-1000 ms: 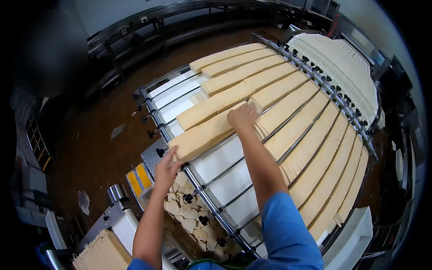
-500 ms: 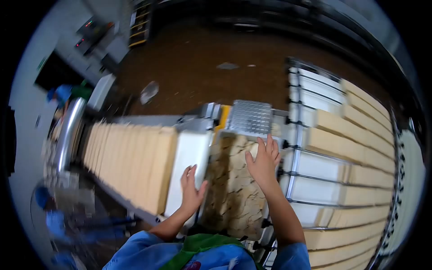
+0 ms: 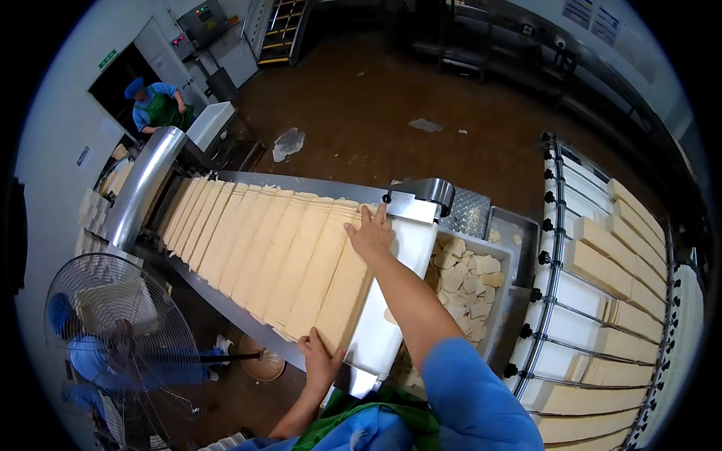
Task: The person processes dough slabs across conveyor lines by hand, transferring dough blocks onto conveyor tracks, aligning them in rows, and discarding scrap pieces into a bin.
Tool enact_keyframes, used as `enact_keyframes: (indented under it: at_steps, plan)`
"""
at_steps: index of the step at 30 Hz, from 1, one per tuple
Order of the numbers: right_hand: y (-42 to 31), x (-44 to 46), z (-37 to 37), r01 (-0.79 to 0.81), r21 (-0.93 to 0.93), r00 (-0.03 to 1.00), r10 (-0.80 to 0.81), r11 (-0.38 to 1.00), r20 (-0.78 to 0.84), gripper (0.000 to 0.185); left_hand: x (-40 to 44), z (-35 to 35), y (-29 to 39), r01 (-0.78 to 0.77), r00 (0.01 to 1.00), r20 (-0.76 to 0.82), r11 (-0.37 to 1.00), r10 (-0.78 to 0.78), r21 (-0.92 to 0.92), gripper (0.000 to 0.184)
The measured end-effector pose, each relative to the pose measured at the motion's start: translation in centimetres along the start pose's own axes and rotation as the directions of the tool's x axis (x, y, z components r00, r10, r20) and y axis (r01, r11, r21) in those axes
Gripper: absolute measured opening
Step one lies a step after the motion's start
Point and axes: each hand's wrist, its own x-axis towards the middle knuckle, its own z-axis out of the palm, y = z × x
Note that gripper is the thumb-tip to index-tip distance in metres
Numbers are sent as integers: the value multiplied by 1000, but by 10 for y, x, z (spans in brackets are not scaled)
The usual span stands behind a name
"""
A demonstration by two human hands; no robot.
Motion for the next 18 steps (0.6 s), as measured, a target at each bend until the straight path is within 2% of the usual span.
enact_keyframes:
  at_steps: [3,6,7,8,9,10,12,13,14,16,18]
  plan:
    - [-2,1,5,-45,-74,998,48,996,39,68,10,-6,6,35,998,57,999,-34,-24,86]
    - [10,-17,-7,-101,-142,993,108,985,47,68,14,-5,7,-4,994,112,999,10,-52,86]
    - [19,-23,-18,-196,-106,980,199,975,17,70,16,-5,7,-16,992,126,998,24,-58,86]
    - [32,-27,-28,-288,-68,958,288,955,-12,72,17,-6,8,-93,979,178,994,102,-54,88]
    - [47,-29,-34,-326,-30,944,323,945,-59,75,19,-7,10,-172,957,229,984,179,-54,90]
    - [63,-29,-40,-359,14,933,359,933,7,80,22,-8,13,-187,950,241,981,196,-59,90]
    - [80,-37,-35,-375,-9,920,372,927,-121,89,24,-7,24,-184,922,333,980,199,-76,95]
    - [87,-43,-35,-372,45,923,375,927,-88,92,24,7,20,-180,915,363,983,177,-28,98]
    - [89,-53,-43,-381,105,919,389,918,-67,95,22,4,42,-115,926,371,988,69,103,96]
    - [105,-74,-60,-427,388,873,485,817,-59,92,26,22,43,-143,943,316,986,108,88,92]
    - [132,-94,-85,-486,536,798,601,691,-52,87,30,32,60,-257,947,209,965,243,41,86]
